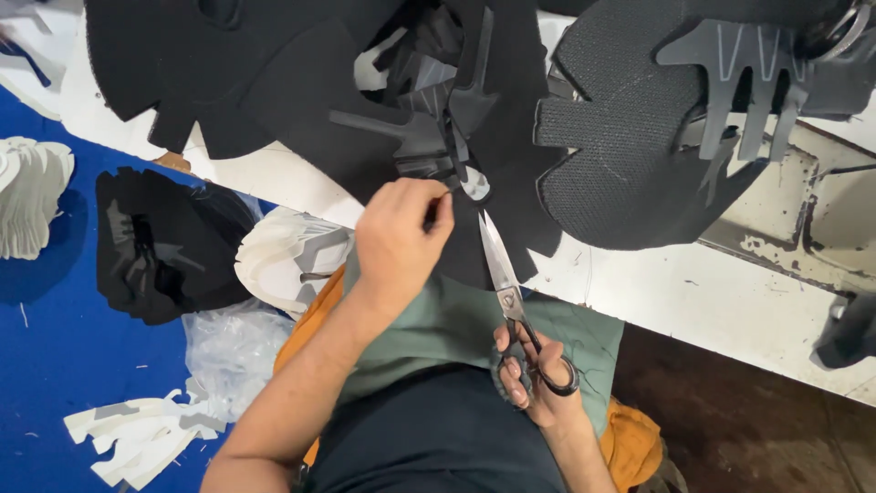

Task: The person uses scissors to manually cut out shoe components from black fabric or foam material on a workbench.

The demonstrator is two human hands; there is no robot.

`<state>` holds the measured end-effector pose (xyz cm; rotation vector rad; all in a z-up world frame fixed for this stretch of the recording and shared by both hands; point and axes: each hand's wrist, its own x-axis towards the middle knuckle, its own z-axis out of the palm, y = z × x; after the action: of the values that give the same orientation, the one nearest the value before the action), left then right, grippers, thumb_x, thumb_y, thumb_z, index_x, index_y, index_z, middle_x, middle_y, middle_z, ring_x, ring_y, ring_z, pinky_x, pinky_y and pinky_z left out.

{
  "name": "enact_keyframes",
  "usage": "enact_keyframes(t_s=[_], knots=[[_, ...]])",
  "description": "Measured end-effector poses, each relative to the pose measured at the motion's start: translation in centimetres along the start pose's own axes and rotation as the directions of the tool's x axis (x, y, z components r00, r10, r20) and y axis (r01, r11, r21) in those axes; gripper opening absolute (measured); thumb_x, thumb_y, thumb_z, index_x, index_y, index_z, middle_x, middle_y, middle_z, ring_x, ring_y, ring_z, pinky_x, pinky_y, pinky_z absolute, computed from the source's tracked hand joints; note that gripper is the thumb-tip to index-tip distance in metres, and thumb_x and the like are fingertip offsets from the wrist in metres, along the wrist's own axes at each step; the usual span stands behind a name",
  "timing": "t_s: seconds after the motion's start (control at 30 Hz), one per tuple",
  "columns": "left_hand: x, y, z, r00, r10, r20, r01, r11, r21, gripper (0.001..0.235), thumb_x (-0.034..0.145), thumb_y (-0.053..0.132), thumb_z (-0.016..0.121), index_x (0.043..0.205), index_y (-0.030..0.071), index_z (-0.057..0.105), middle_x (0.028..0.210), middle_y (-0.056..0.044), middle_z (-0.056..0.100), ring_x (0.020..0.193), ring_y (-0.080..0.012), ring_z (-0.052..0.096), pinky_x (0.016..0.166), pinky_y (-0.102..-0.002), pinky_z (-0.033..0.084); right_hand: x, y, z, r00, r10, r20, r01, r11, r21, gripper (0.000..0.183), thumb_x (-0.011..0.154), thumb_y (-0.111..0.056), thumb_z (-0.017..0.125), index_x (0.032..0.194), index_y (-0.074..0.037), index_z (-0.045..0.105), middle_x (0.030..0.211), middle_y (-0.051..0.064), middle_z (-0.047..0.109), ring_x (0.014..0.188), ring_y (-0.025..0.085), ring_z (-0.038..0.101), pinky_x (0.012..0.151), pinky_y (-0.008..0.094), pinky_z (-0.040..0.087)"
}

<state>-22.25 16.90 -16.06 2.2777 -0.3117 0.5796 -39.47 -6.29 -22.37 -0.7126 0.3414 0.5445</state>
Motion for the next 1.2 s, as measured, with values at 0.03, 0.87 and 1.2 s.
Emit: enact_keyframes(t_s=[0.03, 0.87, 1.2], knots=[[0.2, 0.1, -0.3, 1.000, -0.001, 0.000, 0.001, 1.000, 0.002, 0.015, 0.087, 0.007, 0.079, 0.097, 0.007, 0.068, 0.090, -0.006, 0.065, 0.081, -0.0245, 0.065, 0.071, -0.036, 0.052, 0.0, -0.2, 0.4, 1.000, 0.001, 0.001, -0.001, 1.000, 0.001, 0.090, 0.080, -0.072, 0.071, 0.115, 0.008, 0.054, 0.076, 0.004, 0.049, 0.053, 0.011, 0.053, 0.041, 0.021, 0.038], [-2.3, 0.3, -2.7, 0.991, 0.120, 0.058, -0.127, 0.981, 0.146, 0.035, 0.082, 0.012, 0.080, 0.112, 0.000, 0.067, 0.112, -0.013, 0.063, 0.099, -0.0309, 0.062, 0.084, -0.041, 0.052, -0.6, -1.2, 4.2, 0.997, 0.077, 0.020, -0.068, 0.956, -0.284, 0.083, 0.080, -0.065, 0.078, 0.114, 0.008, 0.056, 0.075, 0.006, 0.056, 0.055, 0.013, 0.058, 0.045, 0.023, 0.044], [1.5, -2.5, -9.4, 0.677, 0.722, 0.143, -0.735, 0.673, 0.085, 0.018, 0.093, 0.000, 0.074, 0.110, -0.003, 0.069, 0.115, -0.014, 0.067, 0.109, -0.0268, 0.067, 0.099, -0.036, 0.057, -3.8, -2.1, 5.2, 0.982, -0.064, 0.175, 0.118, 0.942, -0.313, 0.083, 0.086, -0.064, 0.080, 0.112, 0.011, 0.057, 0.073, 0.009, 0.060, 0.057, 0.015, 0.062, 0.050, 0.026, 0.047]])
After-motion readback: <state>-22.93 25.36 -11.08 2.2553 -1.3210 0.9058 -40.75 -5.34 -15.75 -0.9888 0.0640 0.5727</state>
